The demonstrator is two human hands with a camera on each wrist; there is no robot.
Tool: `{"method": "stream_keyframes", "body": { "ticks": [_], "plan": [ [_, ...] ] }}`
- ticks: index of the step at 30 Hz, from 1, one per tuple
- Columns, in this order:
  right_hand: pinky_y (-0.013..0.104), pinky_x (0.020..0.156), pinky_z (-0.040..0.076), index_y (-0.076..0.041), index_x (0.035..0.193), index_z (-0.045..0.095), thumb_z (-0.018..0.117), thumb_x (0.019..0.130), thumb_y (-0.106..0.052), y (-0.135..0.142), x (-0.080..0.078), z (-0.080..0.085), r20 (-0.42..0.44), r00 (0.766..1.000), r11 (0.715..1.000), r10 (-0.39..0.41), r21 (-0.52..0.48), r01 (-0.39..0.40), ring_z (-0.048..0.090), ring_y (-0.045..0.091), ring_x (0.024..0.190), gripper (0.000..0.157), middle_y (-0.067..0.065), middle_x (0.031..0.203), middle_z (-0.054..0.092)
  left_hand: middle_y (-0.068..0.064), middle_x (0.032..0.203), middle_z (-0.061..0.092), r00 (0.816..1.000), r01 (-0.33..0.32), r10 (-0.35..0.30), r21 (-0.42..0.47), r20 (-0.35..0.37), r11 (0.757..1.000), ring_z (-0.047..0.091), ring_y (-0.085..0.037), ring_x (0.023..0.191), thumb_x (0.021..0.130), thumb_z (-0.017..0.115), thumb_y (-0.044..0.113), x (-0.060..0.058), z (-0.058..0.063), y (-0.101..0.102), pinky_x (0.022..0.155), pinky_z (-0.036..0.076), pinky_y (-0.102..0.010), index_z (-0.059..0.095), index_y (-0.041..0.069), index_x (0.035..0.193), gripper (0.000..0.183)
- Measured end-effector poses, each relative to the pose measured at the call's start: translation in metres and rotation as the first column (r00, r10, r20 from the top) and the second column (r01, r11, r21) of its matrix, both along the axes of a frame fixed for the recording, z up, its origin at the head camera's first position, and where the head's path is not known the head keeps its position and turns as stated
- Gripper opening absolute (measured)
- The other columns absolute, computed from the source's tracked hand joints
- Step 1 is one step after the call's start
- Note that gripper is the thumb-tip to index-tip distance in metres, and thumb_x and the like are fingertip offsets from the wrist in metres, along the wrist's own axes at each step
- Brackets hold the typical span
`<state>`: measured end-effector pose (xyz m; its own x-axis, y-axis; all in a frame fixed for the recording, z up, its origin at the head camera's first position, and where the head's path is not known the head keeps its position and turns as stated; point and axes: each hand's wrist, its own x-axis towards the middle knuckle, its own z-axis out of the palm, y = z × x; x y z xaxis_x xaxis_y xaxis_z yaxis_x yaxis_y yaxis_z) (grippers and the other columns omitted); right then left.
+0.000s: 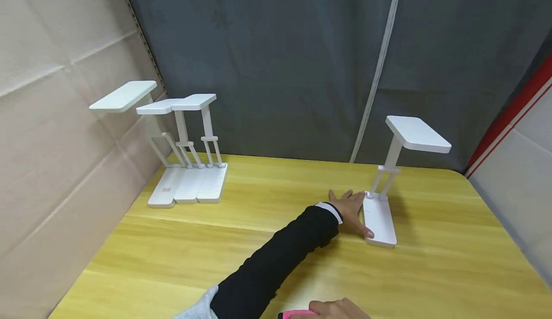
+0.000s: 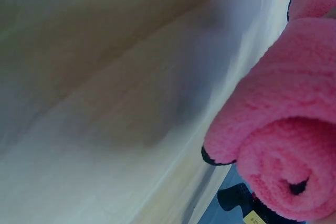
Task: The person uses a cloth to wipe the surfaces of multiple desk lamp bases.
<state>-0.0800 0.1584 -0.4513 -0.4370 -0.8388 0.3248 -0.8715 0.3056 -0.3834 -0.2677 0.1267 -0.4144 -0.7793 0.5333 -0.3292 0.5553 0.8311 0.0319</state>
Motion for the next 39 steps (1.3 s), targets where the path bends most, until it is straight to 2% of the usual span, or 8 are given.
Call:
{"method": "stream_keyframes", "body": {
  "ticks": [4, 9, 12, 16, 20, 23, 29, 39],
  "plan": [
    [0.002, 0.05, 0.023, -0.027, 0.121, 0.05, 0.064, 0.082, -0.026, -0.007, -0.001, 0.003, -0.198, 0.979, 0.998, 0.047, -0.043, -0.056, 0.027, -0.014, 0.062, 0.042, -0.015, 0.079, 0.04, 0.021, 0.146, -0.005, 0.999, 0.007, -0.006, 0.008, -0.047, 1.0, -0.004, -0.004, 0.133, 0.066, 0.042, 0.084, -0.008, -0.011, -0.005, 0.106, 0.008, -0.055, -0.012, 0.032, 0.139, 0.105],
    [0.004, 0.051, 0.028, -0.025, 0.125, 0.047, 0.063, 0.083, -0.031, -0.004, 0.008, 0.015, -0.034, 0.999, 0.999, 0.011, -0.04, -0.013, 0.036, -0.011, 0.062, 0.046, -0.012, 0.083, 0.047, 0.017, 0.146, -0.01, 0.995, 0.093, -0.09, 0.061, -0.038, 0.994, -0.012, -0.003, 0.131, 0.076, 0.029, 0.08, -0.019, 0.003, -0.048, 0.107, -0.003, -0.054, -0.015, 0.03, 0.138, 0.091],
    [0.005, 0.049, 0.029, -0.024, 0.126, 0.048, 0.066, 0.08, -0.031, 0.007, 0.01, 0.021, -0.008, 0.999, 0.998, -0.05, -0.038, 0.05, 0.036, -0.009, 0.059, 0.05, -0.011, 0.084, 0.049, 0.008, 0.15, -0.005, 0.993, 0.12, -0.119, 0.114, -0.013, 0.986, -0.009, -0.009, 0.134, 0.082, 0.034, 0.072, -0.032, 0.03, -0.114, 0.106, -0.008, -0.054, -0.007, 0.023, 0.142, 0.088],
    [0.009, 0.048, 0.035, -0.025, 0.123, 0.052, 0.073, 0.071, -0.033, 0.024, 0.014, 0.025, -0.091, 0.984, 0.987, -0.151, -0.075, 0.144, 0.044, -0.007, 0.062, 0.057, -0.01, 0.089, 0.056, -0.004, 0.15, 0.004, 0.999, 0.037, -0.036, 0.137, -0.008, 0.99, -0.003, -0.021, 0.136, 0.088, 0.044, 0.058, -0.053, 0.053, -0.228, 0.104, -0.008, -0.059, 0.009, 0.014, 0.143, 0.079],
    [0.012, 0.049, 0.039, -0.025, 0.121, 0.053, 0.076, 0.065, -0.034, 0.036, 0.016, 0.026, -0.127, 0.97, 0.975, -0.208, -0.101, 0.196, 0.051, -0.003, 0.066, 0.061, -0.011, 0.092, 0.058, -0.007, 0.149, 0.011, 0.992, -0.123, 0.127, 0.14, -0.023, 0.982, 0.002, -0.029, 0.135, 0.091, 0.048, 0.045, -0.069, 0.045, -0.32, 0.1, -0.004, -0.066, 0.017, 0.012, 0.142, 0.068],
    [0.01, 0.05, 0.037, -0.024, 0.121, 0.054, 0.076, 0.064, -0.035, 0.041, 0.019, 0.026, -0.127, 0.965, 0.97, -0.231, -0.111, 0.217, 0.048, -0.004, 0.066, 0.063, -0.014, 0.091, 0.055, -0.005, 0.149, 0.014, 0.98, -0.192, 0.199, 0.18, -0.024, 0.965, 0.003, -0.03, 0.135, 0.093, 0.046, 0.042, -0.075, 0.026, -0.361, 0.099, -0.003, -0.068, 0.018, 0.014, 0.142, 0.064],
    [0.013, 0.05, 0.038, -0.023, 0.124, 0.051, 0.076, 0.064, -0.034, 0.044, 0.026, 0.028, -0.044, 0.971, 0.97, -0.234, -0.072, 0.231, 0.05, -0.003, 0.069, 0.066, -0.011, 0.096, 0.057, -0.002, 0.15, 0.011, 0.983, -0.185, 0.184, 0.191, 0.024, 0.964, -0.006, -0.028, 0.135, 0.092, 0.045, 0.044, -0.068, 0.001, -0.389, 0.098, -0.008, -0.067, 0.014, 0.017, 0.143, 0.065],
    [0.025, 0.053, 0.046, -0.025, 0.129, 0.044, 0.074, 0.066, -0.05, 0.039, 0.025, 0.036, 0.004, 0.961, 0.961, -0.277, 0.007, 0.277, 0.058, 0.009, 0.086, 0.075, -0.005, 0.109, 0.059, -0.005, 0.147, 0.02, 0.987, -0.083, 0.106, 0.18, -0.12, 0.98, 0.001, -0.028, 0.136, 0.086, 0.055, 0.048, -0.042, 0.021, -0.37, 0.1, -0.005, -0.066, 0.034, 0.012, 0.137, 0.066]
  ]
}}
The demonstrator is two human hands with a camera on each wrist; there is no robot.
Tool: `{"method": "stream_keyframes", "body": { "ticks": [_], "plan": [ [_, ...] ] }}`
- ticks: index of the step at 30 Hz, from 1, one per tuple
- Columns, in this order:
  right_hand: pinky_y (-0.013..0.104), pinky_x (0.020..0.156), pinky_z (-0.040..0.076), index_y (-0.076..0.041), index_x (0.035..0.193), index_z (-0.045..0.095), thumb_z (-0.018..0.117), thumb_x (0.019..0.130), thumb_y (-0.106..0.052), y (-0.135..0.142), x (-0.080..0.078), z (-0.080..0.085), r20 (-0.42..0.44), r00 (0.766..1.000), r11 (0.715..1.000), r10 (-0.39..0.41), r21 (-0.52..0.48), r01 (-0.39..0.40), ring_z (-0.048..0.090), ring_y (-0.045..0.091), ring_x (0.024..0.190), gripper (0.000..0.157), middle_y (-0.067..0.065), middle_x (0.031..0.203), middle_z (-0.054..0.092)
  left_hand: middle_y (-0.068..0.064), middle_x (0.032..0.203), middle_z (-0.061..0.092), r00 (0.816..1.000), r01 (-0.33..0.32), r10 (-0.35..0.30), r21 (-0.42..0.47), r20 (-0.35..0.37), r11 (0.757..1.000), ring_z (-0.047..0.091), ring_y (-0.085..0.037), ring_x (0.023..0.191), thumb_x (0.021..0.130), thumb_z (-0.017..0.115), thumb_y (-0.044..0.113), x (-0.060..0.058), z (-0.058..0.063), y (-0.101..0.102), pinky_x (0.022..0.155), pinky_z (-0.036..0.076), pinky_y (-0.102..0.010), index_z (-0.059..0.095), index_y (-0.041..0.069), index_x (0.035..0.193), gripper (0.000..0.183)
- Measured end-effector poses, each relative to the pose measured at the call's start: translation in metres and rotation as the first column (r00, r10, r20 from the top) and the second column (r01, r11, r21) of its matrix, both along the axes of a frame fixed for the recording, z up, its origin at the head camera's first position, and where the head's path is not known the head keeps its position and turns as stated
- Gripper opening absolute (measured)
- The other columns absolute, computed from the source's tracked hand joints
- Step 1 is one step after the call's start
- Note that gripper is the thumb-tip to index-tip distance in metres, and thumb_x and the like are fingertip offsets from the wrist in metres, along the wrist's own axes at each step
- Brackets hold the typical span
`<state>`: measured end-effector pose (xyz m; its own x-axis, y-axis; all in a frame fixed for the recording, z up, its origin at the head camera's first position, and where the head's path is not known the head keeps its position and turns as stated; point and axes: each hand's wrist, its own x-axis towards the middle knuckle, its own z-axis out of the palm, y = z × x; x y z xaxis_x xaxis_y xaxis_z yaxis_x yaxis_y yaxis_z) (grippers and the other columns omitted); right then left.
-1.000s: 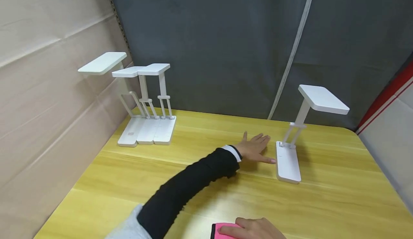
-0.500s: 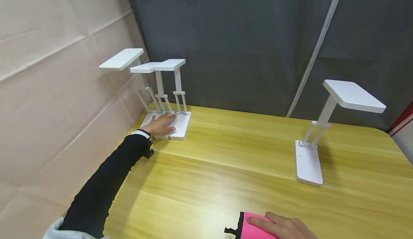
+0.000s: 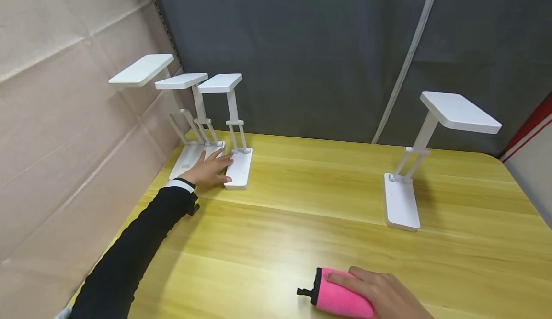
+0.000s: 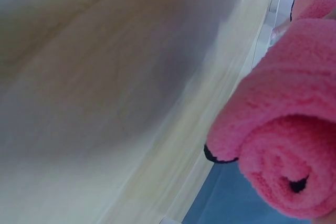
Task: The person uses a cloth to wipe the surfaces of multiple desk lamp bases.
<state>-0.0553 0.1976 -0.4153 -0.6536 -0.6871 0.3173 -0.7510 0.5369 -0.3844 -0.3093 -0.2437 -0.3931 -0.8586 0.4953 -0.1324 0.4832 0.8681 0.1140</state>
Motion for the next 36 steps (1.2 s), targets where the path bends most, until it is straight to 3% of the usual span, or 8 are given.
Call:
{"method": "stream_keyframes", "body": {
  "ticks": [7, 12, 22, 28, 36],
  "plan": [
    [0.028, 0.056, 0.048, -0.029, 0.128, 0.045, 0.073, 0.07, -0.044, -0.007, -0.002, -0.001, -0.027, 1.0, 1.0, -0.01, 0.025, 0.01, 0.058, 0.011, 0.088, 0.067, -0.01, 0.107, 0.059, -0.007, 0.14, 0.035, 0.989, 0.097, -0.11, -0.127, -0.103, 0.987, 0.014, -0.024, 0.134, 0.083, 0.056, 0.051, 0.024, -0.001, 0.033, 0.101, 0.005, -0.066, 0.044, 0.009, 0.131, 0.065],
    [0.03, 0.058, 0.049, -0.032, 0.129, 0.043, 0.071, 0.073, -0.044, -0.008, 0.001, -0.001, 0.037, 0.998, 0.997, -0.045, 0.066, 0.043, 0.059, 0.012, 0.089, 0.063, -0.01, 0.108, 0.059, -0.005, 0.139, 0.037, 0.975, 0.164, -0.183, -0.149, -0.126, 0.975, 0.019, -0.022, 0.133, 0.08, 0.056, 0.055, 0.046, -0.005, 0.054, 0.101, 0.008, -0.066, 0.045, 0.01, 0.129, 0.068],
    [0.027, 0.058, 0.049, -0.033, 0.127, 0.044, 0.071, 0.076, -0.03, -0.006, 0.001, 0.004, 0.051, 0.997, 0.998, -0.053, 0.049, 0.051, 0.052, -0.001, 0.079, 0.058, -0.015, 0.103, 0.057, -0.008, 0.137, 0.039, 0.918, 0.324, -0.347, -0.143, -0.191, 0.935, 0.025, -0.021, 0.131, 0.079, 0.052, 0.06, 0.092, -0.008, 0.101, 0.103, 0.009, -0.063, 0.047, 0.007, 0.127, 0.072],
    [0.03, 0.061, 0.05, -0.036, 0.128, 0.043, 0.07, 0.077, -0.033, -0.008, 0.003, 0.004, 0.081, 0.994, 0.993, -0.079, 0.092, 0.071, 0.053, 0.0, 0.083, 0.058, -0.015, 0.106, 0.057, -0.007, 0.137, 0.04, 0.891, 0.367, -0.39, -0.136, -0.233, 0.92, 0.025, -0.019, 0.131, 0.08, 0.048, 0.064, 0.115, -0.015, 0.13, 0.104, 0.012, -0.061, 0.049, 0.007, 0.126, 0.073],
    [0.034, 0.063, 0.051, -0.038, 0.128, 0.041, 0.073, 0.071, -0.031, -0.009, 0.003, 0.002, 0.018, 0.995, 0.987, -0.096, 0.133, 0.093, 0.056, 0.006, 0.089, 0.066, -0.016, 0.108, 0.057, -0.007, 0.133, 0.044, 0.844, 0.412, -0.445, -0.168, -0.301, 0.895, 0.027, -0.02, 0.13, 0.08, 0.044, 0.067, 0.14, -0.021, 0.158, 0.103, 0.019, -0.059, 0.052, 0.006, 0.122, 0.075]
  ]
}}
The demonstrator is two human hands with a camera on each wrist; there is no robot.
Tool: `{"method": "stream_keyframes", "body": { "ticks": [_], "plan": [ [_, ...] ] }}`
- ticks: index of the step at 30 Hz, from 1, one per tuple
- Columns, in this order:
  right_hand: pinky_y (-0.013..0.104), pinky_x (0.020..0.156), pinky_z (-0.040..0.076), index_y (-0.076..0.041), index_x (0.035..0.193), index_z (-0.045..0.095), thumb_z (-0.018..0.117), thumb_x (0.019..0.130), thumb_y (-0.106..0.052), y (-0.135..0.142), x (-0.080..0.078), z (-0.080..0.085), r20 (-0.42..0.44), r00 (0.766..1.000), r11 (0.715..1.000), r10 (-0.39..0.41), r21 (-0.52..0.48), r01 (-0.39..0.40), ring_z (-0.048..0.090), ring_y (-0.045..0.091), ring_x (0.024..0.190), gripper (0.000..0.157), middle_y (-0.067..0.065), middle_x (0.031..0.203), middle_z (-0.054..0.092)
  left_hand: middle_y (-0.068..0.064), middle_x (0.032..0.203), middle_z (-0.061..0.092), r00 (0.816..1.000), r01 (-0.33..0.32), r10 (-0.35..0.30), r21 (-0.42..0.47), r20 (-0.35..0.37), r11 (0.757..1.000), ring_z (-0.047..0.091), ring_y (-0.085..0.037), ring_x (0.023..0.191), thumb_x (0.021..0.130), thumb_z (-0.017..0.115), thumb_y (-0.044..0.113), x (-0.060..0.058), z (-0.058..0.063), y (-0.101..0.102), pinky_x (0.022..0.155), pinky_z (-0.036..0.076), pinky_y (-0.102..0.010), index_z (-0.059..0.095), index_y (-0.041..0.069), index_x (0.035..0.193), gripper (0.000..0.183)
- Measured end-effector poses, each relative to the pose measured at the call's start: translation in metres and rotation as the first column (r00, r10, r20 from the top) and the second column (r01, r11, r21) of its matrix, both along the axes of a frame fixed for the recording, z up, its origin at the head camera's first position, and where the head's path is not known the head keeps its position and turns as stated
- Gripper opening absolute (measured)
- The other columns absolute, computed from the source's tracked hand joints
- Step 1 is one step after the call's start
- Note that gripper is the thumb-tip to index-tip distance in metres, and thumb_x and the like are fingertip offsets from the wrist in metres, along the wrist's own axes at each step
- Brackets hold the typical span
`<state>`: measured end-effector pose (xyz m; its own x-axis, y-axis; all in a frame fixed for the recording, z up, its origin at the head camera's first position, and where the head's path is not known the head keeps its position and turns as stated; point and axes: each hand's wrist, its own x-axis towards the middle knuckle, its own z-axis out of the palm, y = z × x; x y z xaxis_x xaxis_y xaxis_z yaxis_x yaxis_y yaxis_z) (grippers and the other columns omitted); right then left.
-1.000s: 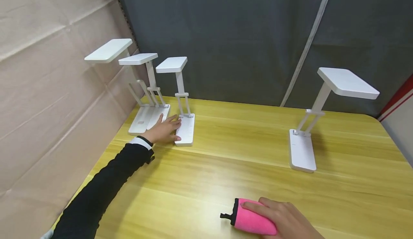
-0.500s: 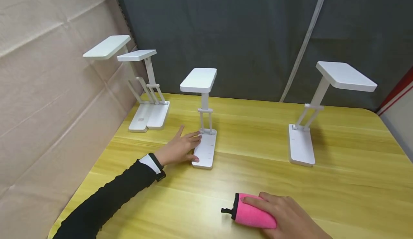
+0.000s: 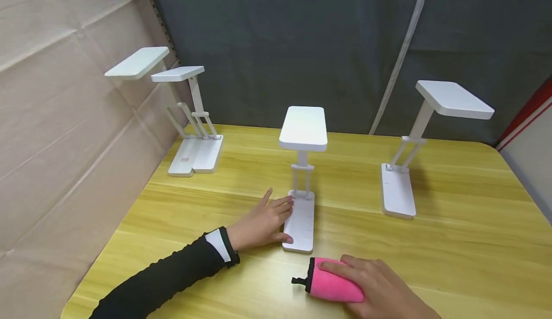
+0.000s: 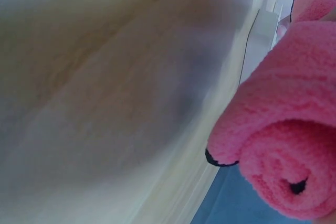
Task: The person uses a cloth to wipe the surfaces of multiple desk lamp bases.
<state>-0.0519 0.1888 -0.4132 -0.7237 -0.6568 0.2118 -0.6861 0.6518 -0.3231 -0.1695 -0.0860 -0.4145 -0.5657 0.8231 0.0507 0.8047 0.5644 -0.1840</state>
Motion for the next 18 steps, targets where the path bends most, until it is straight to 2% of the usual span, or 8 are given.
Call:
{"method": "stream_keyframes", "body": {
  "ticks": [4, 6, 8, 10, 13, 15, 18],
  "plan": [
    [0.031, 0.061, 0.05, -0.034, 0.127, 0.045, 0.076, 0.064, -0.027, -0.001, -0.01, 0.004, -0.101, 0.994, 0.998, 0.038, -0.041, -0.043, 0.055, 0.003, 0.081, 0.071, -0.011, 0.103, 0.059, -0.006, 0.135, 0.043, 1.0, 0.009, -0.009, -0.022, -0.021, 1.0, 0.027, -0.019, 0.13, 0.078, 0.039, 0.072, 0.005, 0.0, 0.003, 0.103, 0.017, -0.059, 0.049, 0.007, 0.126, 0.081],
    [0.028, 0.057, 0.049, -0.032, 0.127, 0.047, 0.077, 0.06, -0.025, -0.002, -0.02, 0.009, -0.157, 0.987, 0.997, 0.044, -0.058, -0.054, 0.054, 0.002, 0.076, 0.074, -0.007, 0.1, 0.06, -0.005, 0.138, 0.039, 1.0, -0.023, 0.023, -0.012, 0.01, 1.0, 0.025, -0.019, 0.131, 0.074, 0.037, 0.078, 0.004, 0.0, 0.002, 0.105, 0.014, -0.058, 0.042, 0.006, 0.131, 0.091],
    [0.027, 0.056, 0.048, -0.031, 0.127, 0.047, 0.077, 0.058, -0.025, -0.003, -0.034, 0.016, -0.199, 0.979, 0.997, 0.034, -0.058, -0.046, 0.053, 0.002, 0.073, 0.076, -0.002, 0.1, 0.061, -0.008, 0.143, 0.03, 0.995, -0.07, 0.068, 0.025, 0.078, 0.997, 0.019, -0.02, 0.133, 0.068, 0.039, 0.083, 0.0, -0.001, -0.001, 0.106, 0.012, -0.057, 0.03, 0.005, 0.137, 0.104],
    [0.024, 0.053, 0.046, -0.032, 0.128, 0.046, 0.077, 0.059, -0.025, -0.006, -0.051, 0.024, -0.214, 0.977, 0.999, 0.003, -0.035, -0.011, 0.05, 0.001, 0.067, 0.076, -0.003, 0.096, 0.061, -0.011, 0.148, 0.017, 0.977, -0.113, 0.096, 0.085, 0.189, 0.99, 0.01, -0.021, 0.135, 0.062, 0.044, 0.085, -0.006, -0.002, -0.004, 0.106, 0.008, -0.056, 0.014, 0.004, 0.141, 0.117],
    [0.021, 0.049, 0.042, -0.031, 0.128, 0.046, 0.077, 0.063, -0.027, -0.012, -0.076, 0.032, -0.225, 0.974, 0.999, -0.028, 0.025, 0.034, 0.044, 0.001, 0.06, 0.071, -0.005, 0.087, 0.058, -0.014, 0.15, -0.002, 0.945, -0.117, 0.067, 0.14, 0.321, 0.983, -0.003, -0.021, 0.135, 0.056, 0.053, 0.084, -0.015, -0.006, -0.005, 0.105, 0.005, -0.058, -0.008, 0.005, 0.141, 0.13],
    [0.022, 0.048, 0.04, -0.03, 0.126, 0.048, 0.076, 0.066, -0.03, -0.016, -0.09, 0.031, -0.244, 0.969, 0.995, -0.043, 0.078, 0.064, 0.044, 0.004, 0.058, 0.066, -0.005, 0.081, 0.054, -0.013, 0.149, -0.008, 0.926, -0.095, 0.033, 0.147, 0.375, 0.985, -0.007, -0.02, 0.135, 0.056, 0.057, 0.082, -0.019, -0.008, -0.005, 0.104, 0.002, -0.06, -0.016, 0.007, 0.139, 0.133],
    [0.025, 0.047, 0.04, -0.029, 0.124, 0.049, 0.075, 0.068, -0.032, -0.021, -0.103, 0.023, -0.26, 0.964, 0.987, -0.055, 0.129, 0.091, 0.046, 0.009, 0.057, 0.062, -0.003, 0.077, 0.052, -0.011, 0.15, -0.007, 0.913, -0.076, 0.017, 0.128, 0.407, 0.989, -0.005, -0.02, 0.135, 0.056, 0.059, 0.081, -0.021, -0.01, -0.004, 0.102, -0.001, -0.063, -0.017, 0.008, 0.138, 0.134]
  ]
}}
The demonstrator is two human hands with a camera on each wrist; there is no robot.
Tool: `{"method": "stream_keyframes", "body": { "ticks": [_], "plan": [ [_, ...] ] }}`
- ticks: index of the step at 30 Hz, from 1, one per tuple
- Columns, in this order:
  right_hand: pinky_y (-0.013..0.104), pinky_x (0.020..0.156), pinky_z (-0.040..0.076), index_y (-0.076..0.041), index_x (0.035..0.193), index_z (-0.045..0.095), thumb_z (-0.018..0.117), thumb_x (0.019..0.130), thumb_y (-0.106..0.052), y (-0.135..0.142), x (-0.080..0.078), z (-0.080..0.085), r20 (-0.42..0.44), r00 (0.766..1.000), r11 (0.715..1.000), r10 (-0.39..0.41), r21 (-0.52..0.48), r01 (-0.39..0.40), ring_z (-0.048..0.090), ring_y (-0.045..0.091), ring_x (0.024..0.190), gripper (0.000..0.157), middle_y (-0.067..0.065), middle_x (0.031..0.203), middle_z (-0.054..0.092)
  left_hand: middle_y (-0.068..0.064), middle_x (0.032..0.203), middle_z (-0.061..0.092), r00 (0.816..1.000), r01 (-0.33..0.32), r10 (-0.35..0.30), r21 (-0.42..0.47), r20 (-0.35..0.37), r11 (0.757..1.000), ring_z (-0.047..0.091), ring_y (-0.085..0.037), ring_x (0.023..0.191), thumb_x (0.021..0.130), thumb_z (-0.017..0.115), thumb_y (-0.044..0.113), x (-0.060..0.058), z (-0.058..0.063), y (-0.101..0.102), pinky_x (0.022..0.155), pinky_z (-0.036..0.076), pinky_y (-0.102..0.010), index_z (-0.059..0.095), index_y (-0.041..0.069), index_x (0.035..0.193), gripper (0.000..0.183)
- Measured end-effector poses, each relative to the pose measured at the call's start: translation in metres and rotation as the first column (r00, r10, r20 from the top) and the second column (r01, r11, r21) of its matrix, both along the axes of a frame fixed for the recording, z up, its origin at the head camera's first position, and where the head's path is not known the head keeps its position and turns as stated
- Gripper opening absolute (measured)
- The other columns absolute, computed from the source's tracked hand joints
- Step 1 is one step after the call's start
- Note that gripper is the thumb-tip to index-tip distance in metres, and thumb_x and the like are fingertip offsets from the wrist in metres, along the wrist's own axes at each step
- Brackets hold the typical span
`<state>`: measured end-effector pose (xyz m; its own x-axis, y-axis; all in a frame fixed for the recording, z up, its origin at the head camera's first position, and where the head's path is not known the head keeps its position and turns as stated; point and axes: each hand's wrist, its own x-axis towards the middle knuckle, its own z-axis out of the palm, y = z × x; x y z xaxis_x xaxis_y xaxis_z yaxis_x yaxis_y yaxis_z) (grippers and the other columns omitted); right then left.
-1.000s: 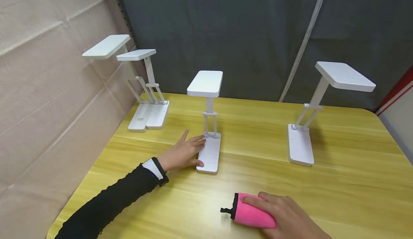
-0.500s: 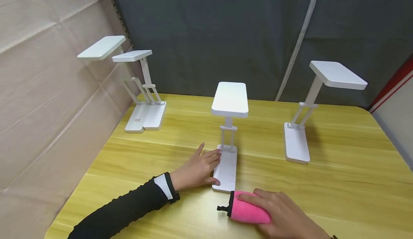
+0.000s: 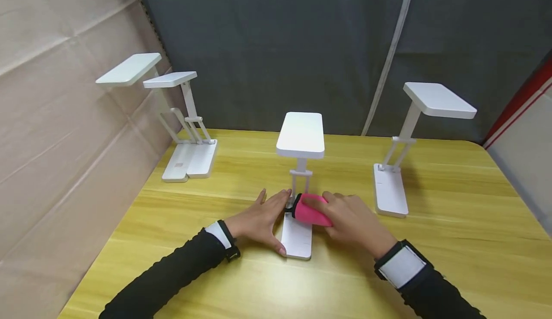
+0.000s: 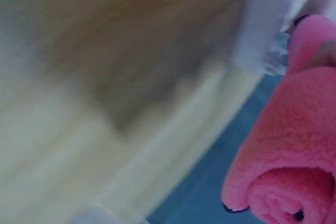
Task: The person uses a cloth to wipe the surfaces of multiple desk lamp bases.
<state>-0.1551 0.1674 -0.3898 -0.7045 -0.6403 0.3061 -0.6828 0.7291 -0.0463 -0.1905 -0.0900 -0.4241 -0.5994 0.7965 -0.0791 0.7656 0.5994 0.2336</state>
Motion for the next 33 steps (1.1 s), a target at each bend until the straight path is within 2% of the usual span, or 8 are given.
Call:
{"method": "stream_keyframes", "body": {
  "ticks": [4, 9, 15, 19, 23, 27, 30, 33],
  "plan": [
    [0.025, 0.05, 0.043, -0.028, 0.127, 0.046, 0.071, 0.072, -0.031, -0.001, -0.005, -0.018, 0.053, 0.998, 1.0, -0.028, -0.008, 0.028, 0.047, 0.008, 0.059, 0.061, -0.002, 0.08, 0.054, -0.008, 0.15, -0.003, 0.999, -0.021, 0.022, -0.023, 0.027, 1.0, -0.002, -0.018, 0.135, 0.055, 0.059, 0.081, -0.001, -0.001, 0.001, 0.101, -0.003, -0.064, -0.013, 0.008, 0.14, 0.133],
    [0.027, 0.058, 0.048, -0.025, 0.129, 0.046, 0.067, 0.075, -0.029, 0.0, 0.009, -0.028, 0.167, 0.986, 0.994, -0.011, -0.101, 0.029, 0.052, 0.005, 0.067, 0.058, -0.002, 0.094, 0.06, -0.007, 0.15, 0.0, 0.999, -0.043, 0.043, -0.043, 0.007, 0.998, 0.0, -0.018, 0.135, 0.053, 0.055, 0.084, -0.002, 0.0, 0.001, 0.1, -0.002, -0.065, -0.011, 0.009, 0.141, 0.133],
    [0.03, 0.064, 0.05, -0.03, 0.128, 0.047, 0.071, 0.07, -0.028, 0.002, 0.042, -0.035, 0.175, 0.98, 0.983, 0.096, -0.17, -0.066, 0.054, 0.004, 0.076, 0.062, -0.005, 0.103, 0.06, -0.007, 0.15, 0.001, 0.998, -0.049, 0.047, -0.072, -0.033, 0.996, 0.001, -0.017, 0.135, 0.051, 0.055, 0.086, -0.003, 0.0, 0.002, 0.099, -0.001, -0.067, -0.009, 0.007, 0.141, 0.136],
    [0.024, 0.057, 0.045, -0.035, 0.125, 0.048, 0.072, 0.064, -0.021, 0.002, 0.056, -0.03, 0.229, 0.955, 0.967, 0.19, -0.21, -0.142, 0.048, -0.001, 0.069, 0.067, -0.01, 0.102, 0.059, -0.008, 0.15, 0.001, 0.998, -0.05, 0.047, -0.09, -0.037, 0.995, 0.001, -0.018, 0.135, 0.05, 0.055, 0.086, -0.003, 0.002, 0.003, 0.098, -0.001, -0.067, -0.008, 0.007, 0.141, 0.135],
    [0.02, 0.053, 0.041, -0.032, 0.125, 0.049, 0.071, 0.065, -0.02, -0.001, 0.042, -0.015, 0.235, 0.947, 0.959, 0.218, -0.232, -0.164, 0.045, -0.002, 0.065, 0.065, -0.013, 0.096, 0.057, -0.007, 0.15, 0.002, 0.998, -0.056, 0.053, -0.084, -0.045, 0.995, 0.002, -0.019, 0.135, 0.051, 0.056, 0.085, -0.004, 0.005, 0.001, 0.098, 0.0, -0.068, -0.007, 0.007, 0.141, 0.135],
    [0.021, 0.049, 0.041, -0.028, 0.127, 0.048, 0.07, 0.067, -0.022, -0.013, 0.011, -0.006, 0.152, 0.984, 0.975, 0.09, -0.214, -0.056, 0.046, 0.002, 0.062, 0.063, -0.008, 0.087, 0.056, -0.005, 0.15, 0.006, 0.997, -0.072, 0.07, -0.058, -0.035, 0.996, 0.004, -0.018, 0.135, 0.05, 0.059, 0.083, -0.004, 0.006, 0.0, 0.098, 0.001, -0.068, -0.005, 0.01, 0.142, 0.133],
    [0.023, 0.048, 0.042, -0.03, 0.13, 0.045, 0.07, 0.069, -0.024, -0.023, -0.005, -0.012, 0.082, 0.997, 0.987, 0.004, -0.161, 0.009, 0.047, 0.006, 0.061, 0.066, -0.003, 0.085, 0.056, -0.005, 0.15, 0.008, 0.997, -0.079, 0.079, -0.041, 0.001, 0.996, 0.005, -0.018, 0.135, 0.05, 0.059, 0.083, -0.002, 0.005, 0.0, 0.098, 0.0, -0.068, -0.007, 0.014, 0.142, 0.133],
    [0.026, 0.048, 0.045, -0.03, 0.131, 0.043, 0.072, 0.068, -0.027, -0.029, -0.008, -0.022, 0.024, 0.999, 0.994, -0.024, -0.111, 0.026, 0.05, 0.01, 0.063, 0.069, 0.001, 0.085, 0.057, -0.006, 0.15, 0.007, 0.997, -0.078, 0.078, -0.046, 0.015, 0.996, 0.005, -0.019, 0.135, 0.05, 0.057, 0.084, 0.0, 0.004, 0.001, 0.098, 0.0, -0.068, -0.008, 0.014, 0.142, 0.133]
  ]
}}
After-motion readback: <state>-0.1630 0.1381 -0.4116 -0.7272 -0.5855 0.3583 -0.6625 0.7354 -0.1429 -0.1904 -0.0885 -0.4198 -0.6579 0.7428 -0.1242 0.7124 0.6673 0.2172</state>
